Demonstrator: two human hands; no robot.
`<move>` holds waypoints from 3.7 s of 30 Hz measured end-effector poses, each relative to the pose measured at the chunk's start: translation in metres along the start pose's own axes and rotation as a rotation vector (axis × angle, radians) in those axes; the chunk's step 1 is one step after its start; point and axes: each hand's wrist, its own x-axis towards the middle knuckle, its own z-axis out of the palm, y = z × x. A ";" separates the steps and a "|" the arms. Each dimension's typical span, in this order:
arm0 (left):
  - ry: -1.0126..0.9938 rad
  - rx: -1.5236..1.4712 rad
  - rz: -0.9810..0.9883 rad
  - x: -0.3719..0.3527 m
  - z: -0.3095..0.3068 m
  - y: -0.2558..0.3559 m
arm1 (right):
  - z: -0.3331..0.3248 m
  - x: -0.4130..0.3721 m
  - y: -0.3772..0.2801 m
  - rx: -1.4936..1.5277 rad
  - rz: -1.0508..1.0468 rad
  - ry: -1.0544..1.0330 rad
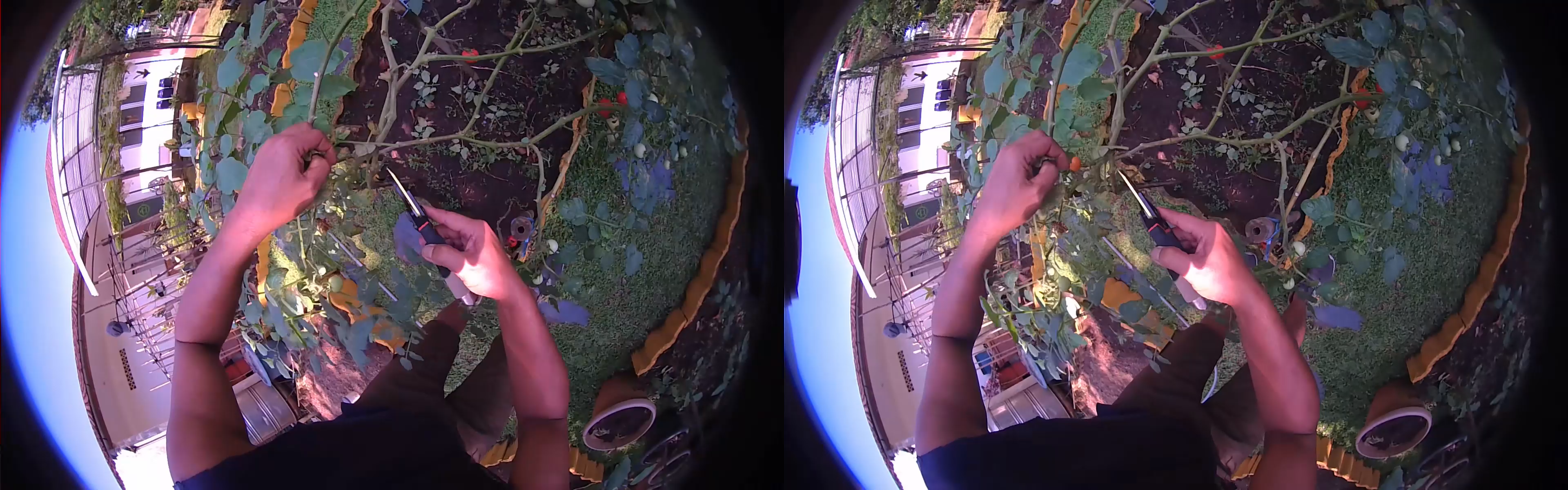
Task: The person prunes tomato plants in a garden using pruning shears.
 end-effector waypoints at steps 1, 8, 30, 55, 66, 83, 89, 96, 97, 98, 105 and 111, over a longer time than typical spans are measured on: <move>-0.016 0.056 0.014 -0.001 0.005 0.000 | -0.001 0.004 0.000 -0.013 0.016 -0.031; -0.062 0.360 0.067 -0.007 0.037 0.005 | -0.010 0.025 -0.016 -0.130 0.103 -0.167; -0.137 -0.049 -0.134 0.007 0.030 -0.023 | -0.005 0.037 -0.032 -0.035 0.083 -0.170; -0.084 -0.209 -0.123 0.010 0.019 -0.025 | -0.002 0.040 -0.042 -0.112 0.123 -0.151; -0.001 -0.412 -0.091 0.010 -0.002 -0.024 | -0.007 0.010 -0.021 -0.059 0.149 -0.077; -0.226 0.779 0.184 -0.004 0.038 -0.005 | -0.004 0.070 0.021 0.332 0.336 -0.370; -0.233 0.683 0.216 -0.003 0.039 -0.013 | -0.008 0.077 0.028 0.326 0.354 -0.420; -0.212 0.627 0.218 -0.003 0.043 -0.018 | -0.003 0.086 0.038 0.333 0.257 -0.451; -0.215 0.602 0.205 -0.003 0.042 -0.017 | -0.003 0.086 0.039 0.339 0.246 -0.446; -0.219 0.577 0.194 -0.002 0.040 -0.014 | -0.003 0.086 0.039 0.345 0.236 -0.441; -0.004 0.263 0.065 0.003 0.010 0.001 | -0.008 0.072 0.035 0.402 0.277 -0.435; 0.350 0.078 0.039 0.005 -0.029 -0.008 | -0.018 0.036 0.026 0.521 0.262 -0.332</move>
